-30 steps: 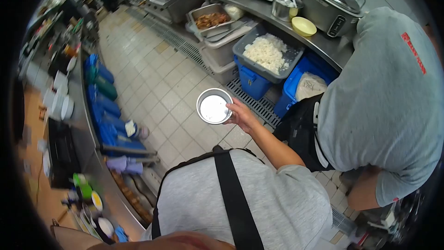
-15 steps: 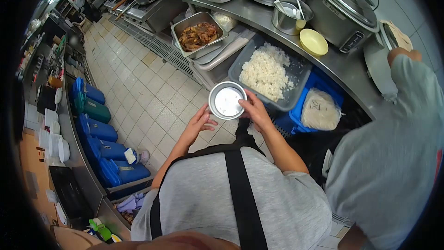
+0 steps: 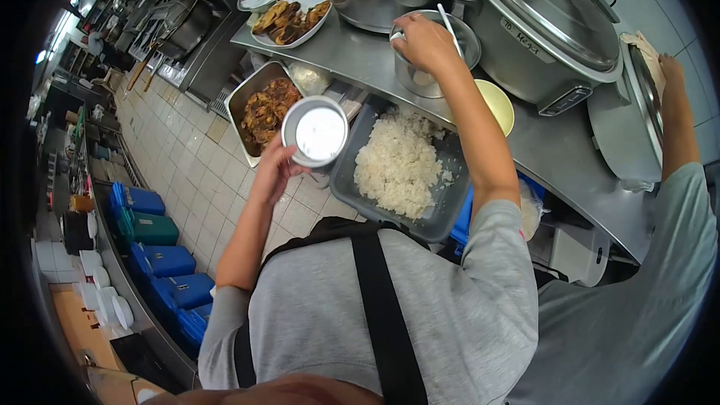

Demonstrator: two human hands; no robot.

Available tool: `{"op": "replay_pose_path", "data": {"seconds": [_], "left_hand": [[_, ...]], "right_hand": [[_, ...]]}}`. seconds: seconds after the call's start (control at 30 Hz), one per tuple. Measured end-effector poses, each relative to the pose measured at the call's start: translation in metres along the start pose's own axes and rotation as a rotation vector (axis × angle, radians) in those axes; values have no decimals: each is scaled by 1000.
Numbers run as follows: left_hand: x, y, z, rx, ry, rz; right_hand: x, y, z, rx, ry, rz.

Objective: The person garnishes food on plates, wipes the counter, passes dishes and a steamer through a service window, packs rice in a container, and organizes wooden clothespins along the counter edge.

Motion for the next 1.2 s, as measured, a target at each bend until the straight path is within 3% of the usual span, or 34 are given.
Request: {"op": "replay_pose_path", "data": {"seconds": [0.07,0.17,0.33,0.43,0.53,0.57,0.73,0.87,0.9,1.1,1.2], "left_hand": [[27,-47,15,-27,-58,51],[63,-114,42,-27,-103,133],[97,-197,121,-145,-330,233],[97,-233,166,-171,-750,280],[106,-239,218,-135,-1308,770],[90,-251,225,-184,-1362,651],[69,-281,251,-344,-1512,567],[63,-305,255,-350,-1631,669],[50,-325,247,-378,-1612,522],[39,-299,256,-312,-1715,504],[22,-314,258,-401,-1896,757]], "right_hand": [[35,-28,52,-250,80,3],[51,-34,78,-500,-167,-72],[67,6,-2,-211,-148,-15],[68,33,-34,-151,-81,33],[73,54,-45,-107,-82,90],[74,59,-47,-116,-85,130],[70,75,-60,-49,-98,98],[65,81,-52,-124,-146,95],[65,80,-49,-156,-186,118],[40,88,-42,-257,-125,101],[42,85,-32,-262,-138,68]]}}
Point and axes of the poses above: each hand's wrist, its own y-axis away from the middle knuckle, its own z-axis out of the palm, x = y × z, the point moved 10 cm from there along -y, towards the middle knuckle, and after that the axes turned 1 degree about z, right-handed, at the moved point
